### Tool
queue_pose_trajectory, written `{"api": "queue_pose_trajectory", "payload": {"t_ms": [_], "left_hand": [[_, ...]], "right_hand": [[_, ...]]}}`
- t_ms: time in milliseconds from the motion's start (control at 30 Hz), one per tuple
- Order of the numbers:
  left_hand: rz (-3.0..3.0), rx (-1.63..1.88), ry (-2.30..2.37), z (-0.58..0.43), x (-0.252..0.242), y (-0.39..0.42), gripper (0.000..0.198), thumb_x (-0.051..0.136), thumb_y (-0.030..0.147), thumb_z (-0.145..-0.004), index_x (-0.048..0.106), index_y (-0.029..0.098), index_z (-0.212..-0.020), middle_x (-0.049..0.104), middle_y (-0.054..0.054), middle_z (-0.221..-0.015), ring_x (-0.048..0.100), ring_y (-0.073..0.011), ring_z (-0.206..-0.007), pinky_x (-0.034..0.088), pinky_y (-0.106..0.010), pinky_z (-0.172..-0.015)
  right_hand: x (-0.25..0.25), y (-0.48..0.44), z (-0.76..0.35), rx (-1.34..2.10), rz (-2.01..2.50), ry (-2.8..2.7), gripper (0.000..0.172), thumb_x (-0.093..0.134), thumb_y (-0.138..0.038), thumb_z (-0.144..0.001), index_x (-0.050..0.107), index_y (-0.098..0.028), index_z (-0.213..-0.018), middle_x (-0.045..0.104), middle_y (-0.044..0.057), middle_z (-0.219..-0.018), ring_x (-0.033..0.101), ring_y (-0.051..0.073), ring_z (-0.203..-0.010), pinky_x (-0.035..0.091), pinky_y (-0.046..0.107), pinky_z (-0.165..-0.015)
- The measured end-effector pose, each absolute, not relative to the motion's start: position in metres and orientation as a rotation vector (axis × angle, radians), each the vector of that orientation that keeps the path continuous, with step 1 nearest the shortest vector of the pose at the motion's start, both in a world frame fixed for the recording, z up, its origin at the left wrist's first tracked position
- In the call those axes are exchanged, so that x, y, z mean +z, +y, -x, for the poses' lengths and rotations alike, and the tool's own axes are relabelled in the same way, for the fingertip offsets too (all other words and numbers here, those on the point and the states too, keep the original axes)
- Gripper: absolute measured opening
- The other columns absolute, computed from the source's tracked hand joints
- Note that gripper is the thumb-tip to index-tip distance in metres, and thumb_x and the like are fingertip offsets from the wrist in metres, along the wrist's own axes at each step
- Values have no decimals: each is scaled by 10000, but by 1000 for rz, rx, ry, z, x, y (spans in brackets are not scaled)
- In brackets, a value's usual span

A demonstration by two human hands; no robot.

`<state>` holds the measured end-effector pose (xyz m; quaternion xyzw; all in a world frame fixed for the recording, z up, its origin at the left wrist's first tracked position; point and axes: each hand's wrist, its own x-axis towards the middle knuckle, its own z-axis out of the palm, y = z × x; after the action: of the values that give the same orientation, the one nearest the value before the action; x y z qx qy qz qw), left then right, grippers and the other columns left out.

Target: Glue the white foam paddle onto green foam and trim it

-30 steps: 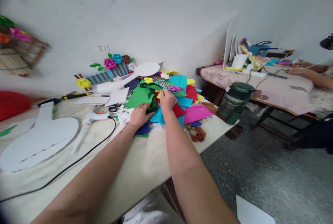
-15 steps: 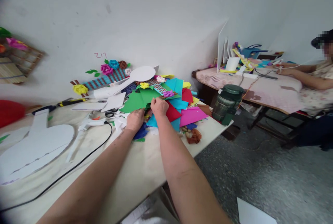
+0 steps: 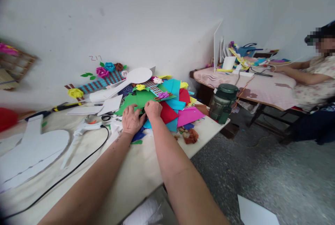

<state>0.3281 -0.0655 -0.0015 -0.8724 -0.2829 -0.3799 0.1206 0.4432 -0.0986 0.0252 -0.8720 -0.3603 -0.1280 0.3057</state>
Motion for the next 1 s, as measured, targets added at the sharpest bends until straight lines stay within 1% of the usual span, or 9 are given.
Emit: {"api": "queue_pose_trajectory", "payload": {"t_ms": [100, 200, 300, 433, 600, 767, 867, 933, 1000], "left_hand": [[2601, -1085, -753, -329, -2, -63, 336, 447, 398, -873, 681, 175, -967, 522, -124, -1317, 402, -313, -1264, 270, -492, -1070], [2700, -1000, -699, -332, -4, -58, 357, 403, 360, -893, 655, 176, -1067, 531, -95, -1332, 356, -286, -1323, 174, -504, -1120], [2778, -889, -731, -333, -4, -57, 398, 358, 339, -913, 626, 153, -1139, 574, -107, -1284, 448, -267, -1259, 187, -496, -1118], [2817, -817, -789, -333, -2, -59, 403, 331, 337, -929, 632, 156, -1127, 595, -111, -1255, 543, -233, -1154, 194, -476, -1116], [2804, -823, -824, -332, -2, -60, 389, 332, 335, -930, 678, 184, -1024, 633, -91, -1200, 547, -232, -1145, 161, -491, -1118], [2781, -817, -800, -332, -4, -59, 390, 352, 345, -920, 713, 198, -923, 666, -83, -1137, 527, -258, -1167, 164, -524, -1106], [2750, -820, -779, -332, -2, -60, 384, 371, 356, -908, 721, 198, -894, 674, -87, -1117, 530, -270, -1160, 172, -528, -1102], [2729, -820, -770, -332, 1, -62, 380, 384, 362, -898, 722, 194, -863, 688, -91, -1078, 550, -270, -1127, 177, -512, -1103], [2714, -801, -791, -335, 7, -64, 383, 390, 358, -888, 718, 179, -805, 711, -106, -958, 600, -260, -1017, 210, -481, -1094]], "right_hand": [[27, -98, -442, -324, 2306, -962, 334, 413, -289, -873, 729, -183, -890, 719, 116, -862, 667, 216, -813, 452, 273, -695], [29, -98, -441, -309, 2312, -966, 338, 411, -286, -866, 731, -179, -890, 717, 122, -866, 670, 219, -813, 464, 282, -706], [32, -99, -440, -284, 2329, -969, 334, 423, -290, -861, 733, -170, -894, 716, 130, -871, 672, 219, -812, 469, 284, -712], [35, -101, -440, -263, 2343, -983, 330, 435, -292, -859, 734, -159, -901, 714, 141, -874, 671, 213, -820, 469, 274, -711], [38, -104, -441, -278, 2328, -963, 339, 419, -309, -872, 730, -179, -905, 711, 132, -866, 671, 219, -800, 470, 288, -689], [42, -108, -442, -304, 2310, -913, 343, 403, -312, -882, 723, -190, -907, 712, 117, -863, 666, 204, -803, 465, 277, -700], [43, -107, -443, -236, 2306, -936, 334, 412, -297, -871, 721, -183, -922, 712, 118, -893, 665, 214, -835, 472, 289, -714], [45, -106, -444, -131, 2317, -985, 314, 440, -279, -847, 722, -169, -931, 709, 128, -920, 664, 224, -866, 478, 295, -723], [47, -105, -445, -26, 2322, -1039, 301, 475, -271, -817, 722, -152, -940, 707, 141, -937, 659, 233, -895, 480, 294, -728]]}}
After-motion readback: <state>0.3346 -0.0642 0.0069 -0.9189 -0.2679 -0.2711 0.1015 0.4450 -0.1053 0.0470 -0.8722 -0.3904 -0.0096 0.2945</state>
